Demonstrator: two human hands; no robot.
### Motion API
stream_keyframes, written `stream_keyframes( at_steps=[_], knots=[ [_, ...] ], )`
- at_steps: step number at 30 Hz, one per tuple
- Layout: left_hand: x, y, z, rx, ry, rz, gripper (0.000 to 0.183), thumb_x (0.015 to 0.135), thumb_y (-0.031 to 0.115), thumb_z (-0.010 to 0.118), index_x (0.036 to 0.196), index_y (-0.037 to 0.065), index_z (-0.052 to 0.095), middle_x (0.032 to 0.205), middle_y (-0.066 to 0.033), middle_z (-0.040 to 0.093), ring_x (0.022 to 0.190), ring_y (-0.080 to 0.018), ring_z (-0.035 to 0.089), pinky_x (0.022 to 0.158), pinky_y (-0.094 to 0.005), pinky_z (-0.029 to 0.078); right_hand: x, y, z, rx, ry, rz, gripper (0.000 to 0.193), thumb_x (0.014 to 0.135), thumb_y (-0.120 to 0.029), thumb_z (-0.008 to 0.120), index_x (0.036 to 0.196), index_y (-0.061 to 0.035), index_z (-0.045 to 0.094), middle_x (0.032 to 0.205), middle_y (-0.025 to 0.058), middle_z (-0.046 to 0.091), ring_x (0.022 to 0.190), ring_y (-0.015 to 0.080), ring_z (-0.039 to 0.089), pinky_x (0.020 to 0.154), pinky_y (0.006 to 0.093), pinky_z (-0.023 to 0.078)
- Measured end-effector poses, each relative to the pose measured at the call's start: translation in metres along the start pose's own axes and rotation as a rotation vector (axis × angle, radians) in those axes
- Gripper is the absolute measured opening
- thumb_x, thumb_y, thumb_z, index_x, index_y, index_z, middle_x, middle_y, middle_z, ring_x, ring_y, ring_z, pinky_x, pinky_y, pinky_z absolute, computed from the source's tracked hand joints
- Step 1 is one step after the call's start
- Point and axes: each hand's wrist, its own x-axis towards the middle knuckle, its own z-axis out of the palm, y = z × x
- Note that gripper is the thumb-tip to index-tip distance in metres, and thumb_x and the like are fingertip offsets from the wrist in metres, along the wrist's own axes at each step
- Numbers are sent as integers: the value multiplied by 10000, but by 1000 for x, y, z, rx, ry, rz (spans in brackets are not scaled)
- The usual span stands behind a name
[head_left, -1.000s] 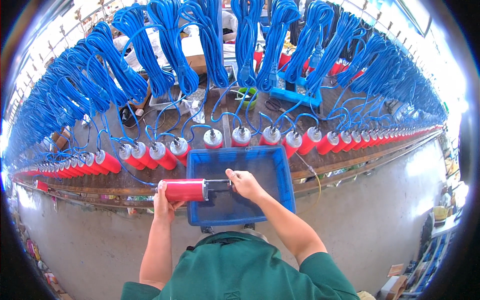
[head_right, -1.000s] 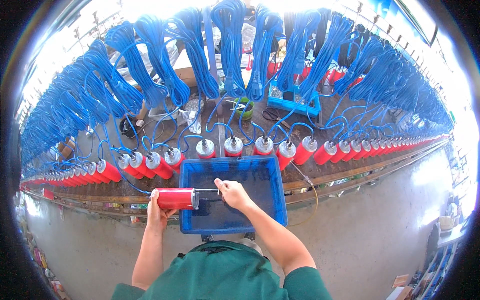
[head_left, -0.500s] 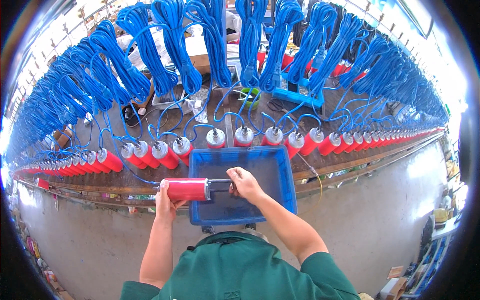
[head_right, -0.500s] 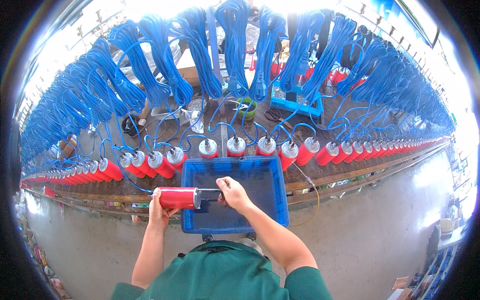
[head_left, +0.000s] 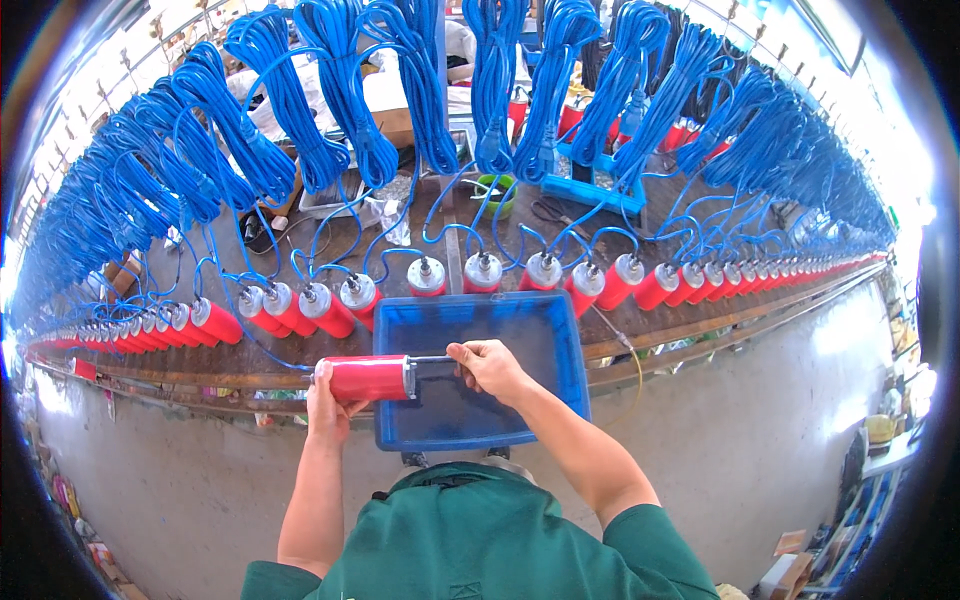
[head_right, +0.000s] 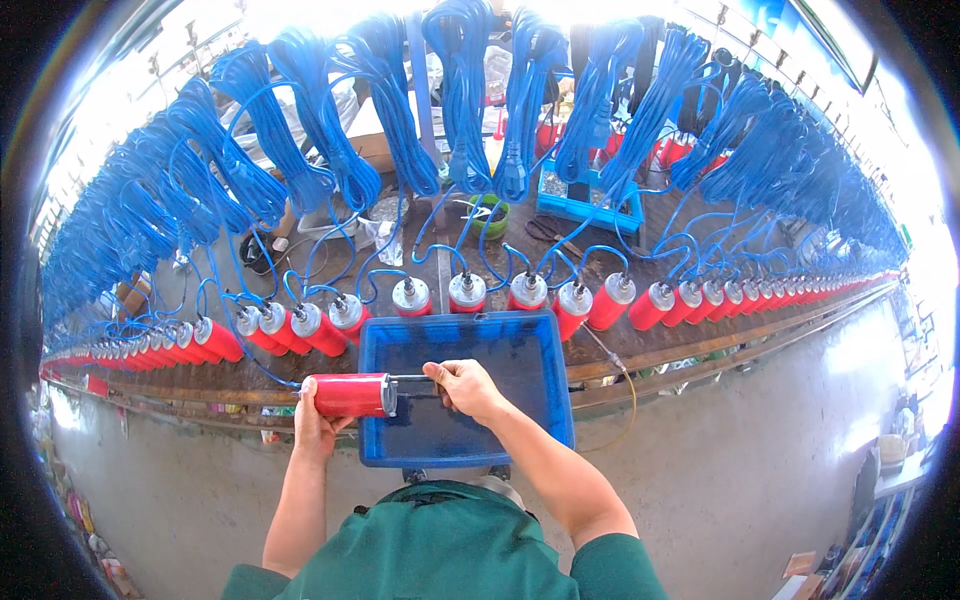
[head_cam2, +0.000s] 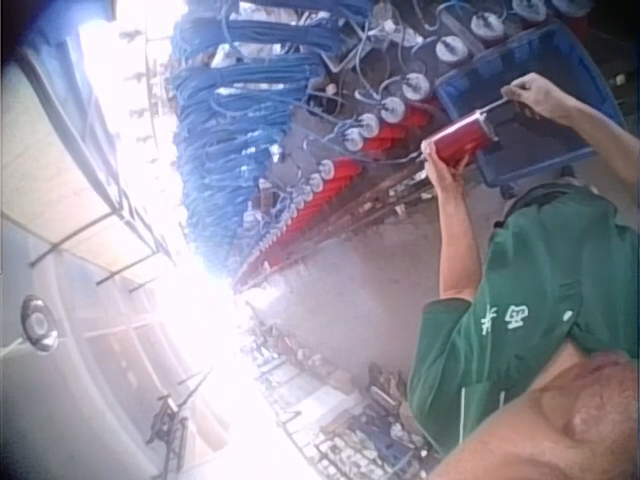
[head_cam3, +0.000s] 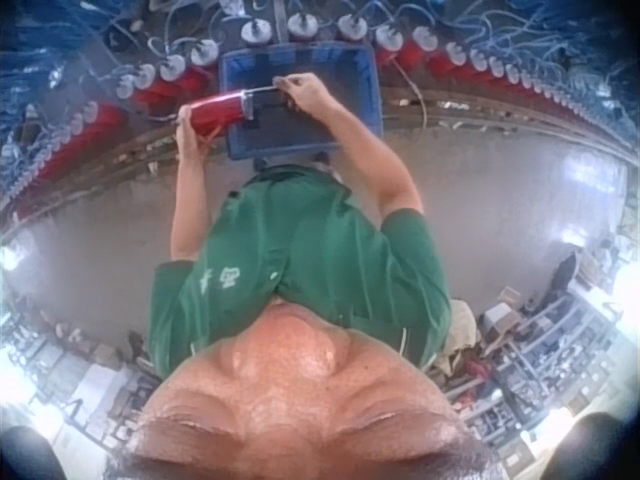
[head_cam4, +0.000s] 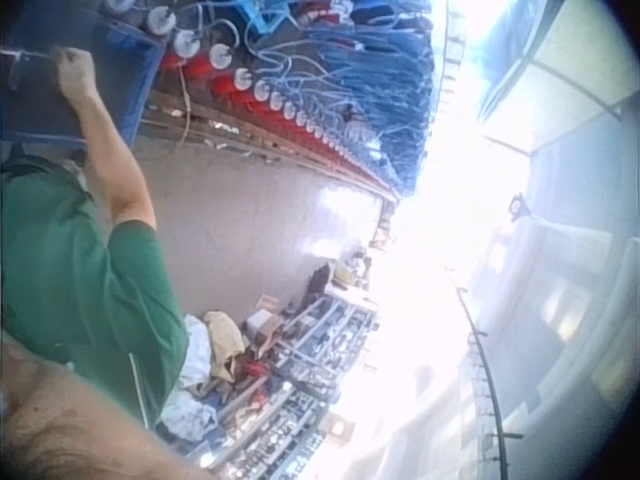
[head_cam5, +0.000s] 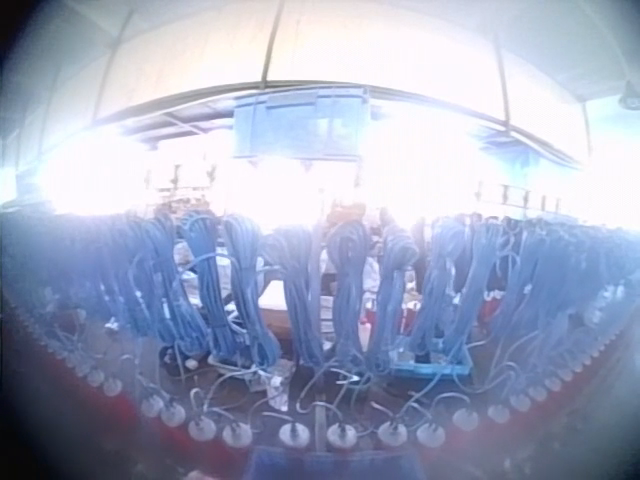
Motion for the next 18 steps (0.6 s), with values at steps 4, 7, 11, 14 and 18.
stream_keyframes(
  at_steps=[4,7,11,14,18],
  knots=[
    [9,-6,-9,22,-64,-10,657,973,668,648,1324,117,584,1198,-111,743,1058,-268,765,827,-456,674,7,6,-3,10,-16,9,569,1059,-551,648,780,-56,673,679,-1,601,549,94,517,521,299,419],
    [8,-7,-13,25,-26,-34,678,952,692,655,1361,160,557,1228,-93,725,1106,-272,742,872,-474,650,-3,0,-9,-188,-15,-123,585,1056,-558,646,867,-7,696,728,45,649,595,139,608,570,339,489],
    [0,-5,-8,15,40,-20,689,940,703,667,1400,207,539,1290,-86,703,1119,-280,732,879,-464,640,-28,1,-57,-369,471,-610,340,1034,-339,722,1034,1,718,890,149,763,751,255,731,700,404,559],
    [-8,-1,2,-39,68,14,603,997,624,648,1380,167,552,1229,-91,721,1058,-272,762,791,-424,678,-31,23,-154,-621,779,-462,154,985,-166,700,1036,-21,714,980,195,755,918,363,733,809,457,574],
    [0,-5,0,15,6,-4,677,945,718,655,1391,219,554,1284,-68,708,1119,-255,727,891,-424,621,-3,113,-262,-972,978,-331,142,968,-136,675,1089,-63,670,1058,174,729,1025,396,696,909,493,568]
  ],
)
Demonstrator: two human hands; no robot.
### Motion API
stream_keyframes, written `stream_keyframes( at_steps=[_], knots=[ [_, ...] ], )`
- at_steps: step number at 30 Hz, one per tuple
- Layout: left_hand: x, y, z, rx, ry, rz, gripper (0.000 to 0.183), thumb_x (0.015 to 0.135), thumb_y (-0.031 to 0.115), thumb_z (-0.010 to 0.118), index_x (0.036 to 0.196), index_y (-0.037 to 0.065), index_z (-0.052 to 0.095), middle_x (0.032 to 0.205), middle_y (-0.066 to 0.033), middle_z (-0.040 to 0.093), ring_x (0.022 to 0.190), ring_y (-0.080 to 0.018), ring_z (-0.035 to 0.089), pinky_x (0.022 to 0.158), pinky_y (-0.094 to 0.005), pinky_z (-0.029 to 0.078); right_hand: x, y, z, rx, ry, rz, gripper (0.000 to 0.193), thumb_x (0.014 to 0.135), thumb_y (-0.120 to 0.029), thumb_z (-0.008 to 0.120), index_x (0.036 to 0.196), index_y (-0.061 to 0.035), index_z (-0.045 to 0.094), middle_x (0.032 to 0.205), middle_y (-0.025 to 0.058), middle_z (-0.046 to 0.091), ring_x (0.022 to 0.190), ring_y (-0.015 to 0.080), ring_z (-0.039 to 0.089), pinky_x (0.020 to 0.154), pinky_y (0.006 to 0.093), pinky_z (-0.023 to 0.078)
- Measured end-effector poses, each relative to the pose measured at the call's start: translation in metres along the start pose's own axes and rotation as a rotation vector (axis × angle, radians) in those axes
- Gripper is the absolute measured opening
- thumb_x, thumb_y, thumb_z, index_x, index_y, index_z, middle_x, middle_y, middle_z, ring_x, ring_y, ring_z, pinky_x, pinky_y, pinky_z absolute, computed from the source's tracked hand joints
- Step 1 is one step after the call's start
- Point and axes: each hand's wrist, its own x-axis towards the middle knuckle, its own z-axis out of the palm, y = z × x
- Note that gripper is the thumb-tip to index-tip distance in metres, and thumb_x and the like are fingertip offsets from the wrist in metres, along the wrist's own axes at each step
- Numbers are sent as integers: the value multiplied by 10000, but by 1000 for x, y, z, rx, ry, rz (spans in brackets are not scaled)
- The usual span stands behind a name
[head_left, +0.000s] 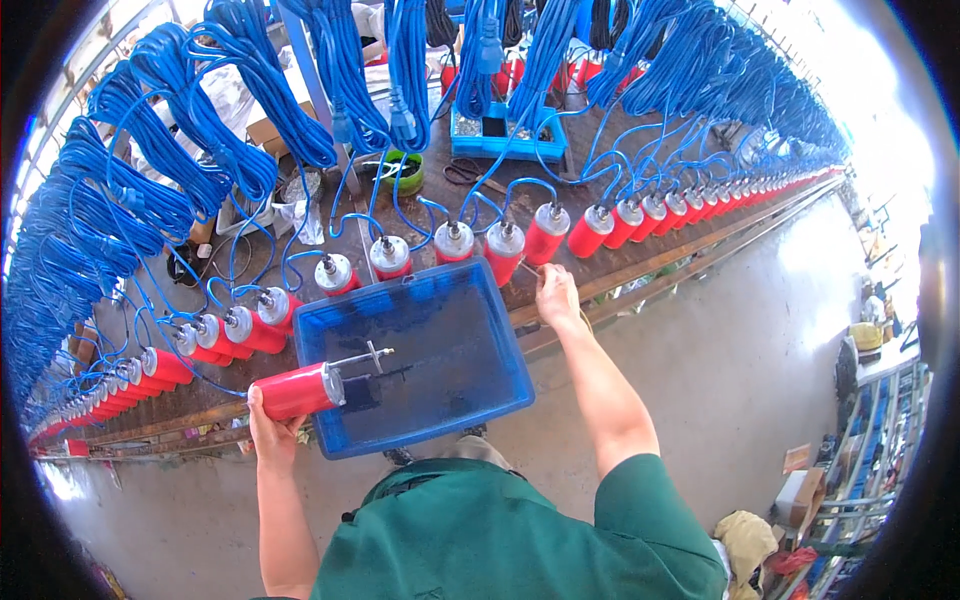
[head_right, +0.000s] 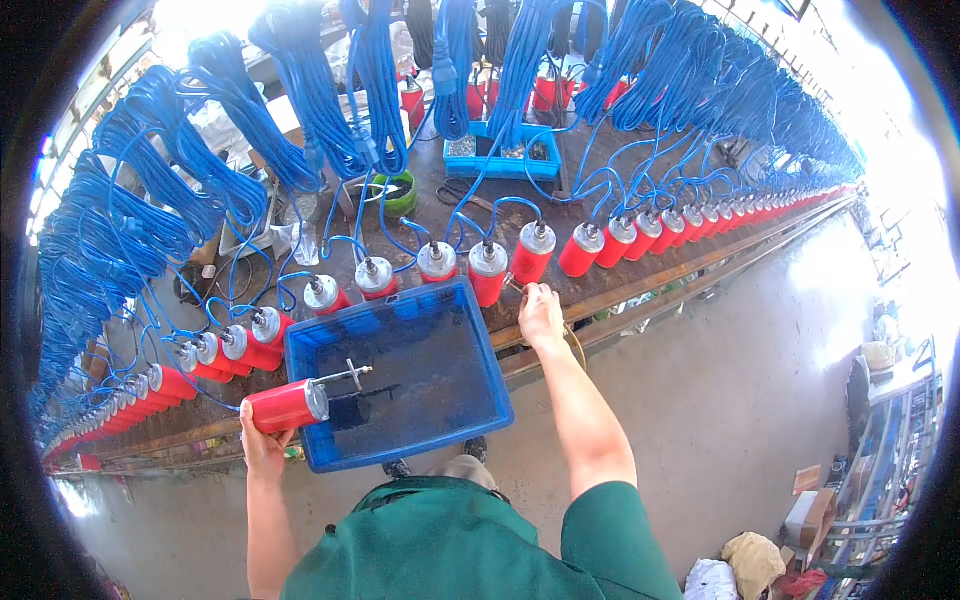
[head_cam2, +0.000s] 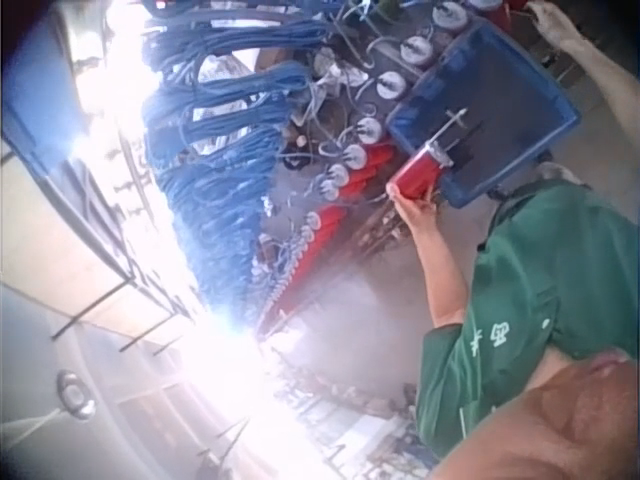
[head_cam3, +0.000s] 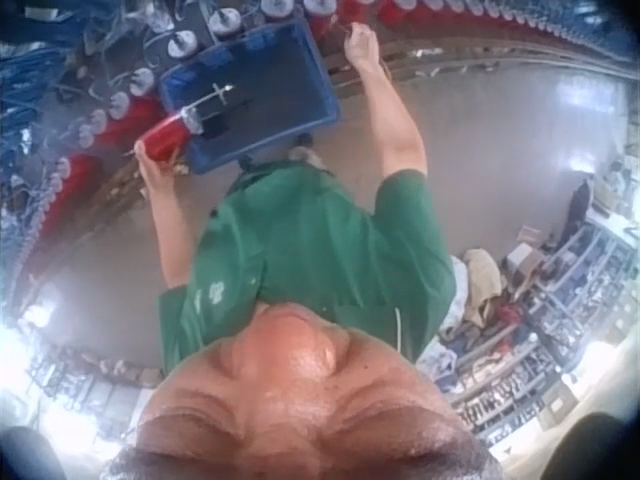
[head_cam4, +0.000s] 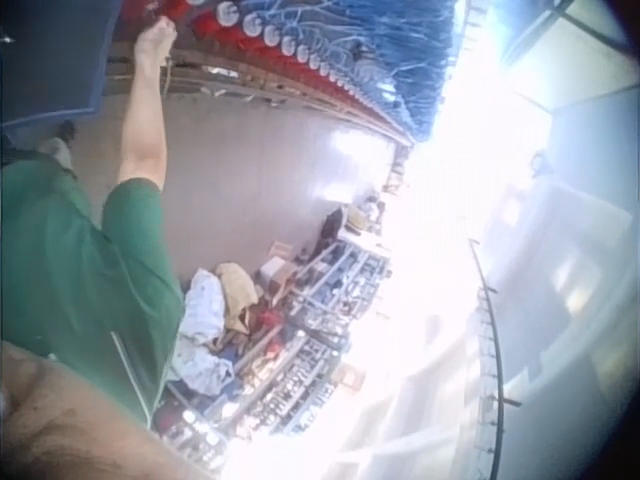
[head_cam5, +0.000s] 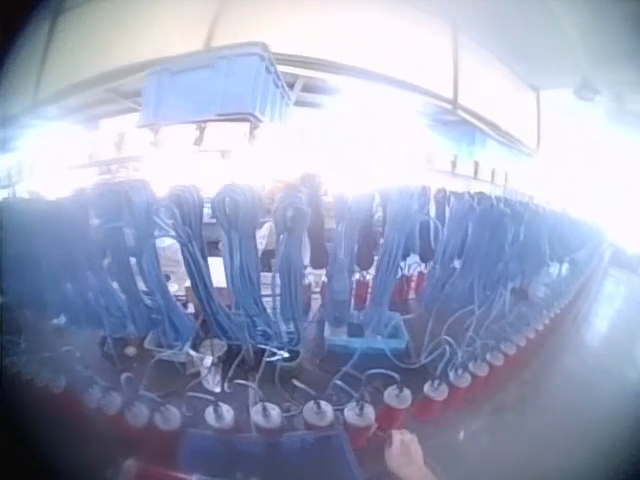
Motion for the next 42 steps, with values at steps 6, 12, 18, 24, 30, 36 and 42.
stream_keyframes(
  at_steps=[6,12,18,24,30,36,42],
  knots=[
    [-3,6,-5,26,16,-35,723,934,746,649,1394,196,555,1311,-61,697,1192,-257,696,971,-443,587,23,20,41,-450,-376,91,213,977,-164,640,1184,-126,604,1191,159,721,1199,378,674,939,567,563],
    [-7,7,0,33,26,-3,640,981,687,630,1365,179,569,1300,-75,710,1172,-275,719,954,-472,620,2,35,9,14,-339,109,236,1016,-149,616,1249,-113,602,1056,163,746,1031,366,729,883,504,569],
    [-7,1,-10,-23,24,-32,644,990,664,634,1382,162,549,1304,-102,699,1179,-286,717,955,-507,626,-51,-91,-130,958,-345,304,362,1167,-311,508,1495,-162,474,779,-48,508,649,31,424,530,204,335],
    [-1,0,-6,-54,0,-44,671,986,652,644,1395,137,508,1269,-143,691,1142,-302,737,818,-431,686,-71,-183,-135,1016,-419,444,61,1066,-144,582,1102,-96,594,745,-13,557,603,49,480,494,236,371],
    [0,1,-7,-87,-40,-50,656,992,631,637,1384,121,506,1265,-164,689,1133,-309,737,828,-436,684,-61,-246,-70,1162,-721,668,155,1035,-148,510,1039,-64,640,735,49,605,483,68,414,399,253,294],
    [-2,2,-10,-48,-68,-80,681,976,678,627,1431,187,503,1297,-109,693,1134,-289,726,878,-459,651,-62,-275,-33,1292,-788,759,205,1023,-129,485,1009,-11,652,747,89,621,459,73,380,394,249,271],
    [-4,3,-8,-56,-63,-75,699,967,673,647,1422,162,508,1293,-125,693,1154,-291,718,899,-461,645,-63,-277,-23,1321,-748,746,204,986,-100,465,1002,-4,645,758,94,618,458,69,358,394,251,273]
  ],
)
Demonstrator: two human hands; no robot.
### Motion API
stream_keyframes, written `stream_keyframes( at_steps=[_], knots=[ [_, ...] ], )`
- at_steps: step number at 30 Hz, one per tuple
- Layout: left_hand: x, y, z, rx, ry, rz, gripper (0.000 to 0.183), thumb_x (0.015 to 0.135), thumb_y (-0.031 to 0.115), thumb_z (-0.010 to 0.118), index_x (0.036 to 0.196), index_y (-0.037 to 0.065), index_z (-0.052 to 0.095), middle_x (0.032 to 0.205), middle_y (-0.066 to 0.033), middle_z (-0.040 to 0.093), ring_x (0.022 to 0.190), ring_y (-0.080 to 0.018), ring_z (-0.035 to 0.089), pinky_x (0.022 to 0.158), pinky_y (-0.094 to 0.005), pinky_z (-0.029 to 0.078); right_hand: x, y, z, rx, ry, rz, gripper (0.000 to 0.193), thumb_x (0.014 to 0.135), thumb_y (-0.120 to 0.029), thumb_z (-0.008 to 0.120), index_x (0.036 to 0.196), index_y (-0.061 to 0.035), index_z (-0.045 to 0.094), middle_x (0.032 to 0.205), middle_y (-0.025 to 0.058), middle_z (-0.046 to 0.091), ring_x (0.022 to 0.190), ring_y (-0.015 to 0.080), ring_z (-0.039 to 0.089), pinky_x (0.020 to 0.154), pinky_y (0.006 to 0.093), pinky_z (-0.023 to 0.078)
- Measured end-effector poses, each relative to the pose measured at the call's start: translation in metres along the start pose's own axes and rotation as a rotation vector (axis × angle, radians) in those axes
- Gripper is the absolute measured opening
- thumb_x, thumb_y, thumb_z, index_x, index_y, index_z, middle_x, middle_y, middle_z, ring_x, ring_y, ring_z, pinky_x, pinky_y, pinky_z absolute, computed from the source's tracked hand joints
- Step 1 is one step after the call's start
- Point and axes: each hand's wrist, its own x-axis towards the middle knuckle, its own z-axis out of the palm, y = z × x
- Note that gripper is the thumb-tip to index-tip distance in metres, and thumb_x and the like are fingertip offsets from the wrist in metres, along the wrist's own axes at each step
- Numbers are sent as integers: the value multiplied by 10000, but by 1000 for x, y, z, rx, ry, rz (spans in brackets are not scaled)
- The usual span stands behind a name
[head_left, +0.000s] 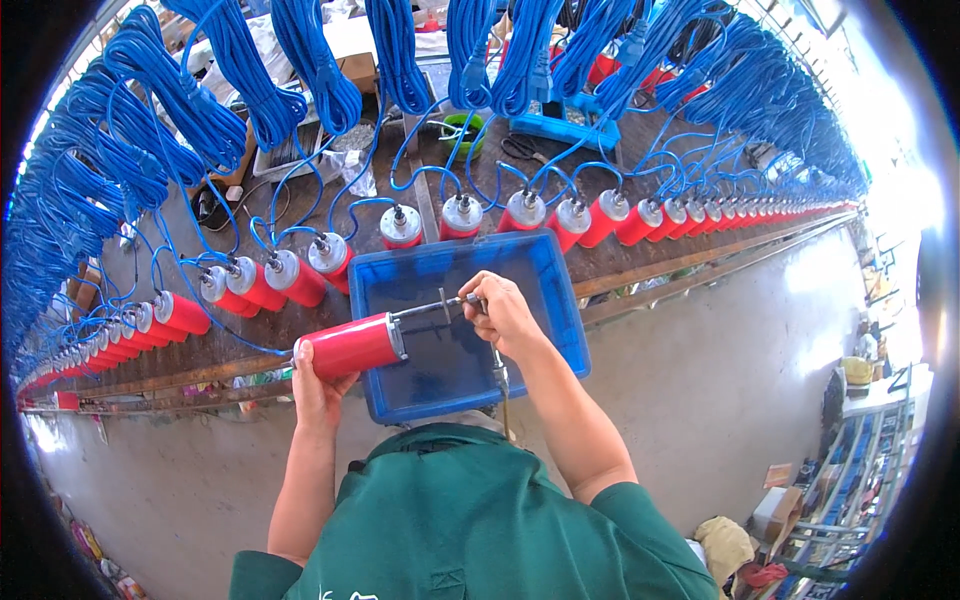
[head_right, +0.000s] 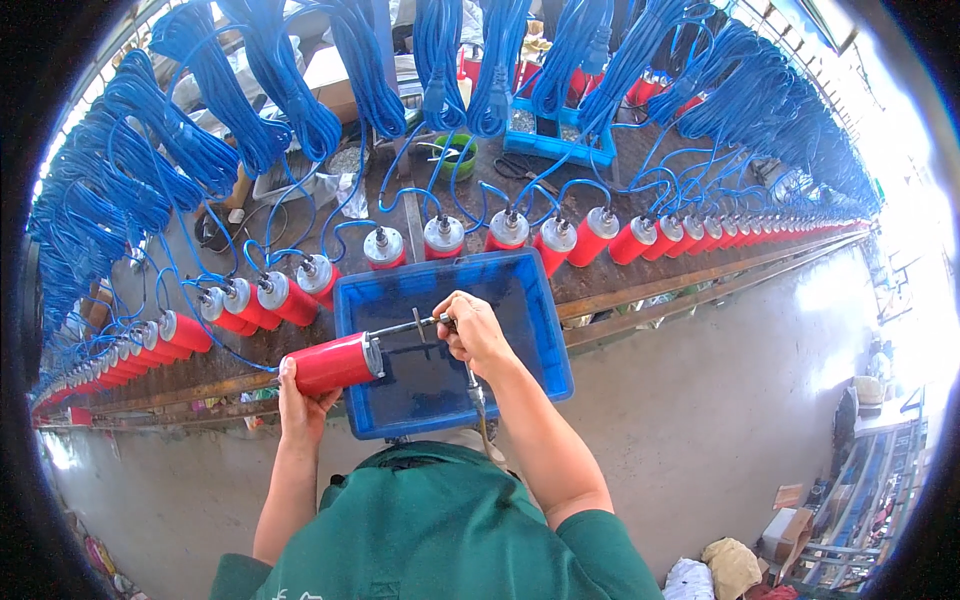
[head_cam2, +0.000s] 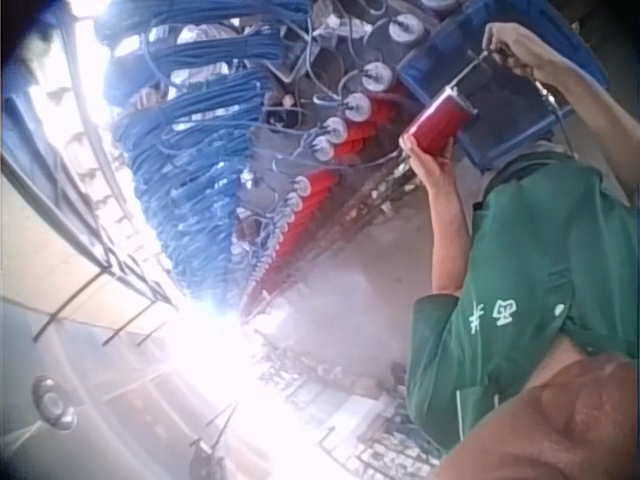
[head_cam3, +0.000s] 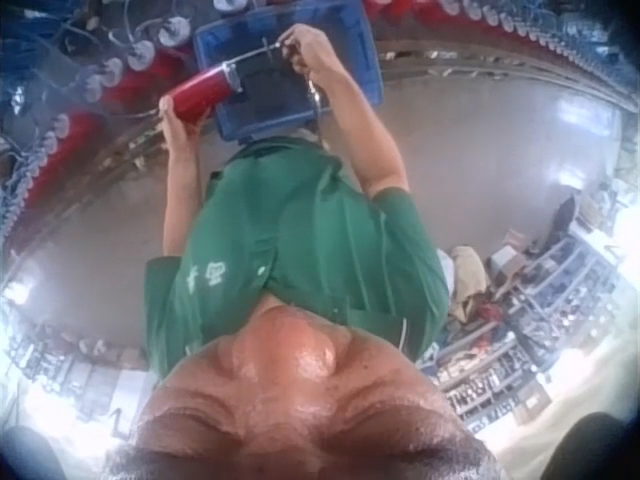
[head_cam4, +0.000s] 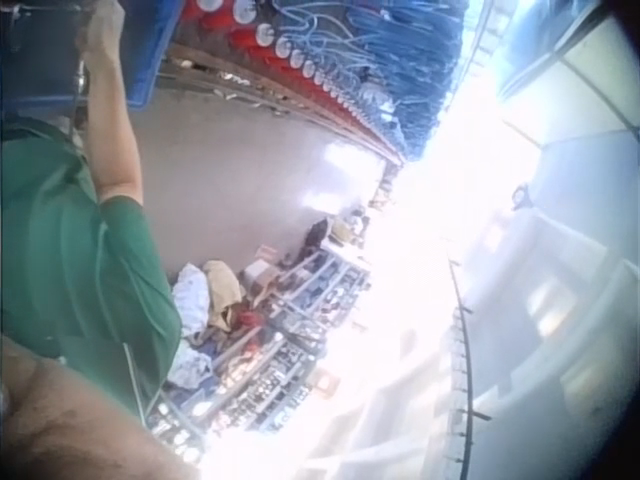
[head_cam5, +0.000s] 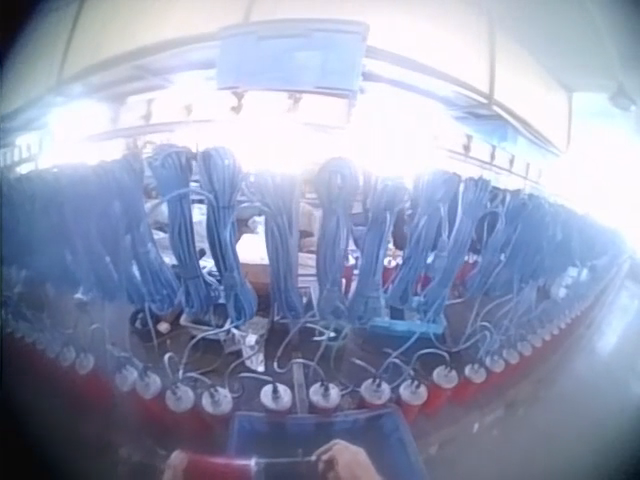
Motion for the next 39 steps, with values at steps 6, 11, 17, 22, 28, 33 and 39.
stream_keyframes(
  at_steps=[6,11,17,22,28,33,39],
  knots=[
    [3,0,1,-31,22,-12,695,967,661,656,1411,145,513,1288,-140,690,1152,-295,717,876,-451,655,1,0,3,17,-2,40,198,979,-100,469,997,-15,647,753,84,615,463,65,354,396,249,272],
    [3,0,3,-28,25,-13,693,970,657,652,1417,148,506,1272,-140,696,1117,-290,727,857,-449,657,4,5,5,13,16,39,175,963,-112,472,984,-39,629,718,72,594,455,67,351,386,243,253],
    [-2,4,7,3,44,-35,662,989,651,628,1385,128,539,1228,-136,727,1070,-290,750,836,-442,656,3,5,11,-4,28,49,164,978,-121,460,949,-56,608,679,30,526,463,74,347,388,252,234],
    [-4,2,10,21,98,-21,640,1006,634,614,1361,103,573,1212,-136,747,1059,-292,763,834,-436,653,6,12,6,47,43,68,146,982,-123,466,955,-61,596,671,19,511,474,79,351,388,255,232],
    [-3,-1,9,12,73,-36,691,977,674,635,1391,126,556,1246,-119,723,1071,-283,744,862,-447,642,6,-1,-7,-3,-90,77,114,992,-81,516,1104,-70,541,748,36,510,535,91,403,427,258,309],
    [-10,-3,22,6,86,158,508,985,464,738,1271,62,616,1166,-122,738,942,-241,777,743,-390,673,-47,-119,-45,-450,-77,-350,368,959,-8,562,1306,-85,467,883,91,625,645,151,565,515,321,512],
    [-1,-27,60,316,127,548,361,913,186,854,1154,60,616,971,11,635,759,-70,611,669,-242,535,-91,-117,-190,-396,-300,-98,516,1126,-563,476,1099,-73,635,673,61,624,542,184,590,533,338,475]
  ],
)
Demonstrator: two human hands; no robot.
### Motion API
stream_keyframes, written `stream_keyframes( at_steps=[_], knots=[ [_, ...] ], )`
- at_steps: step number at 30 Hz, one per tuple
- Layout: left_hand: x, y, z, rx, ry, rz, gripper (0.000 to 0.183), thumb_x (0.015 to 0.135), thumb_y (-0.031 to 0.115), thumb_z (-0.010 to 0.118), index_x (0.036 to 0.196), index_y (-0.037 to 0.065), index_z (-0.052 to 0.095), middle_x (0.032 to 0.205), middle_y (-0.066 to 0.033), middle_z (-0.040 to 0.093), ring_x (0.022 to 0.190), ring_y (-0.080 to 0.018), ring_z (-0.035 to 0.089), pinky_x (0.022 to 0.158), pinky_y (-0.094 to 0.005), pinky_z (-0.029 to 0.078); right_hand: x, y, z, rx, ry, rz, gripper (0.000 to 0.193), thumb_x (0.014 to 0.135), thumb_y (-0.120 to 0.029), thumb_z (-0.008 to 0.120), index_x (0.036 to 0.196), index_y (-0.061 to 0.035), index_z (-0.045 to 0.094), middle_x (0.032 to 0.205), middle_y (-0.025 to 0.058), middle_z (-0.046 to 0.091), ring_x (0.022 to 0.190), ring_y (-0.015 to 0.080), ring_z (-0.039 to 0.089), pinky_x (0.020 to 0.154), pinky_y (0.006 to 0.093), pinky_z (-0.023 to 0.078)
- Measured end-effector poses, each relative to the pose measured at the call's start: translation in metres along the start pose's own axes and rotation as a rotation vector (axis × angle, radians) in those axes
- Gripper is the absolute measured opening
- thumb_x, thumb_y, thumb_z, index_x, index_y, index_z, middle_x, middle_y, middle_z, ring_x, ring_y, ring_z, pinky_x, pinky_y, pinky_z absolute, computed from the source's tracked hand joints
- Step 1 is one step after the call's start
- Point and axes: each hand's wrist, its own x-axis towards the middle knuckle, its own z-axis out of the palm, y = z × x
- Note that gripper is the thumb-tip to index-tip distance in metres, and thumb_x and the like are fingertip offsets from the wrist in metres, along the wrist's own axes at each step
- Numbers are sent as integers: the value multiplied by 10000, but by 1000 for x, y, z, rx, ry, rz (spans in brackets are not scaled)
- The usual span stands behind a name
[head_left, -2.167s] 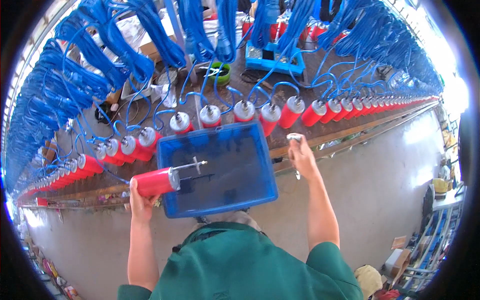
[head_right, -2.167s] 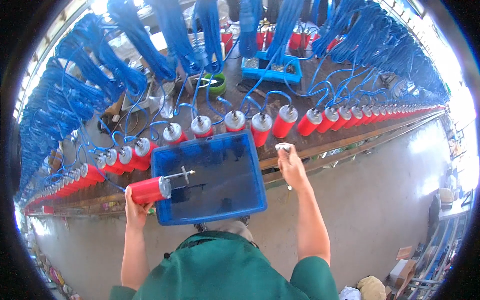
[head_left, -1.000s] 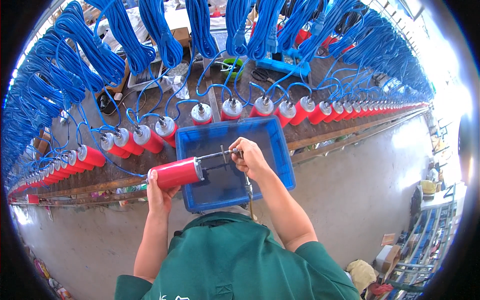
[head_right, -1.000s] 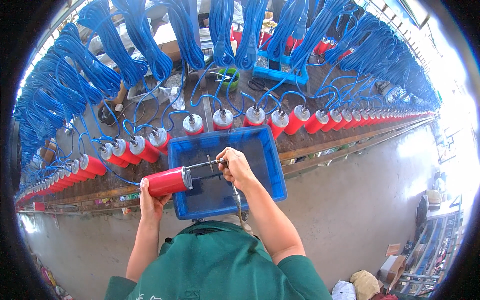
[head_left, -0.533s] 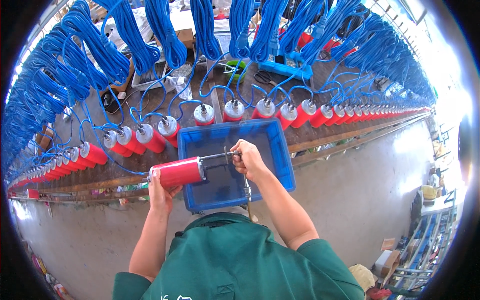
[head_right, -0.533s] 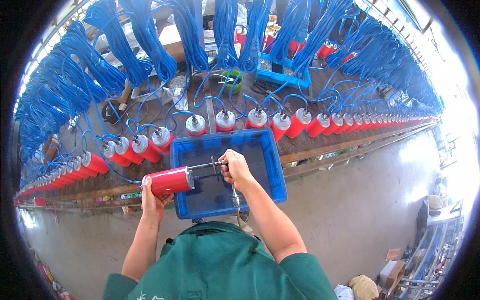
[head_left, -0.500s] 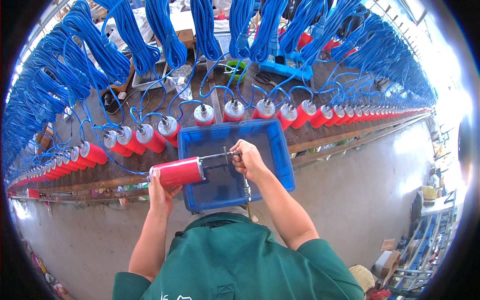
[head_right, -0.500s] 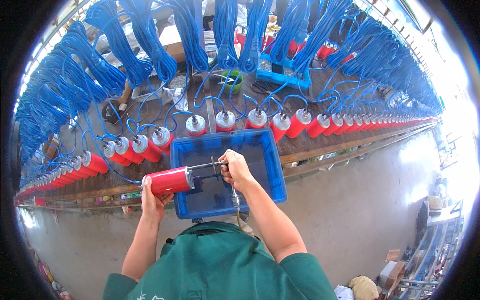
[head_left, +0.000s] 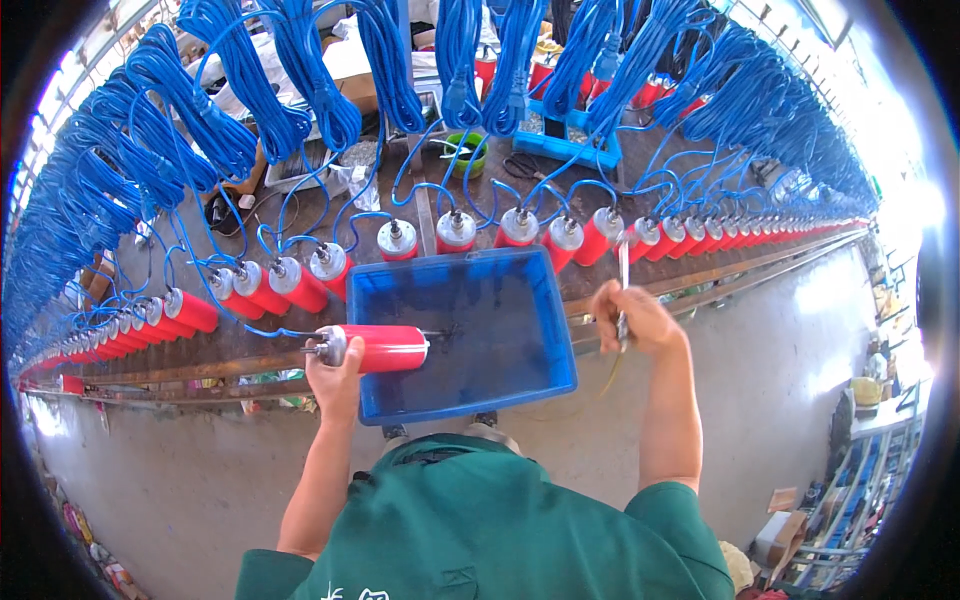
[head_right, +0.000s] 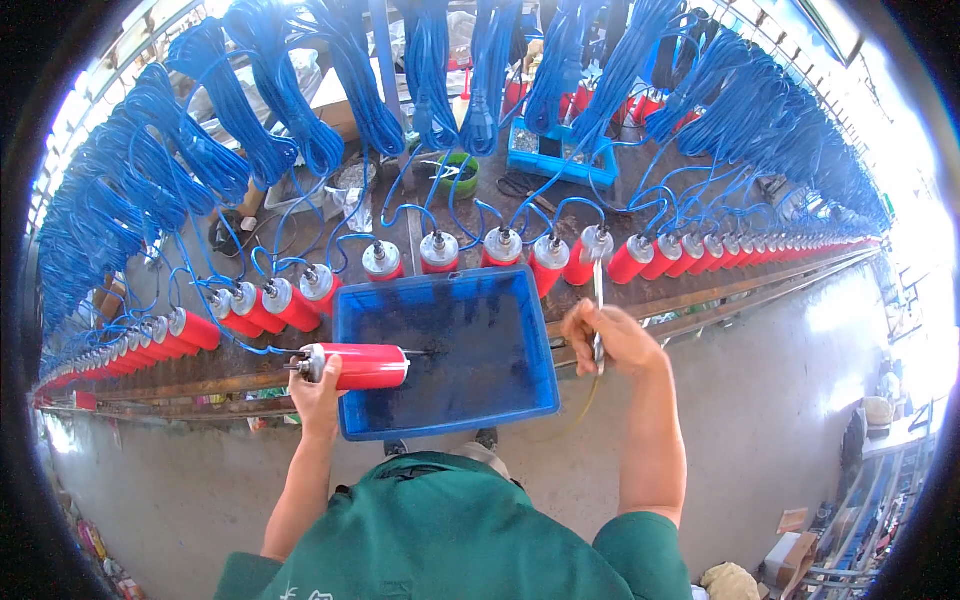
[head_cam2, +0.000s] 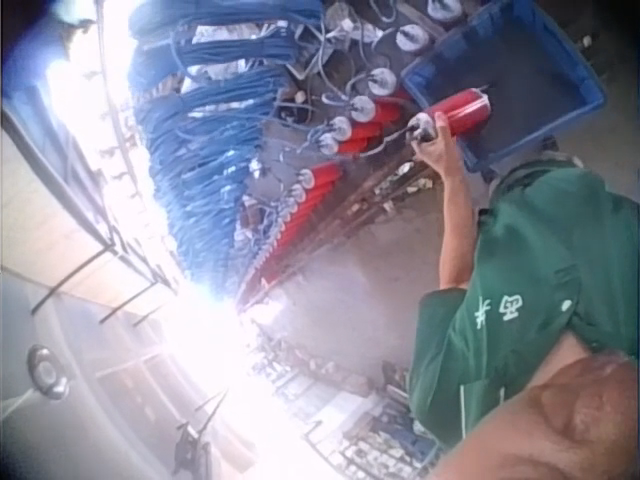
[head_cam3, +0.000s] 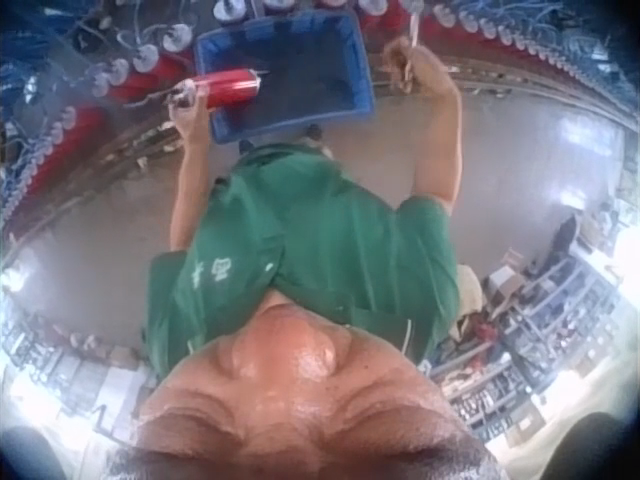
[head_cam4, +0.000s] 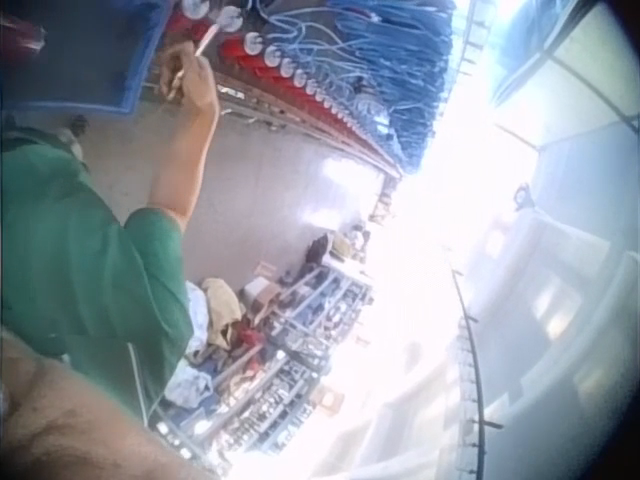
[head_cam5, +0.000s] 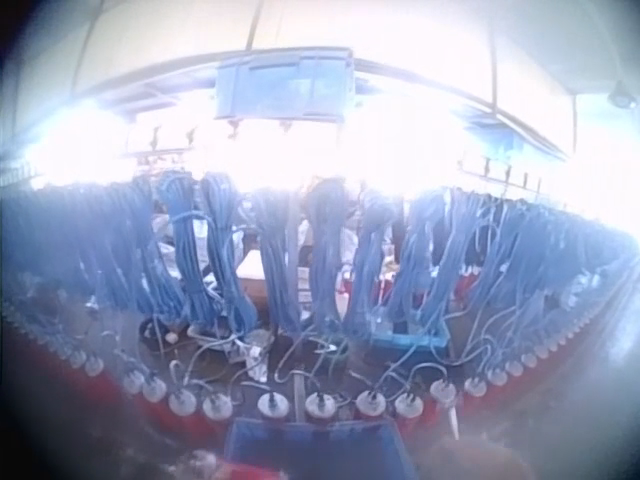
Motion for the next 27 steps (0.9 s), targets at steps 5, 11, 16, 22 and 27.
stream_keyframes(
  at_steps=[5,11,16,22,27],
  knots=[
    [-10,5,55,-71,-65,-259,343,929,199,852,1139,103,598,970,16,611,788,-77,611,610,-290,591,10,92,-69,-360,591,223,460,1093,-492,574,941,-60,616,707,66,603,558,202,568,541,375,480],
    [-5,-40,87,-168,-68,-551,384,931,261,849,1210,101,640,1137,-78,710,991,-238,746,724,-451,656,45,145,-104,-901,760,83,362,1033,-318,558,1095,12,694,1016,263,732,991,444,697,894,490,539],
    [11,-70,78,-212,-181,-715,407,963,268,817,1282,79,650,1232,-124,716,1108,-295,724,769,-463,646,77,164,-107,-1044,752,103,319,988,-257,624,1128,8,731,1145,309,697,1133,464,670,993,528,531],
    [12,-64,68,-141,-151,-796,440,1018,331,760,1367,120,595,1309,-95,677,1141,-286,671,895,-480,596,102,179,-99,-1122,726,3,370,918,-36,618,1282,-13,680,1204,292,623,1112,492,639,991,527,537],
    [4,-62,50,21,-216,-842,377,1053,250,671,1367,80,553,1278,-95,623,1065,-269,619,890,-501,592,112,176,-72,-1278,658,37,564,878,34,647,1427,-87,603,1287,190,580,1188,433,573,1032,514,519]
  ],
)
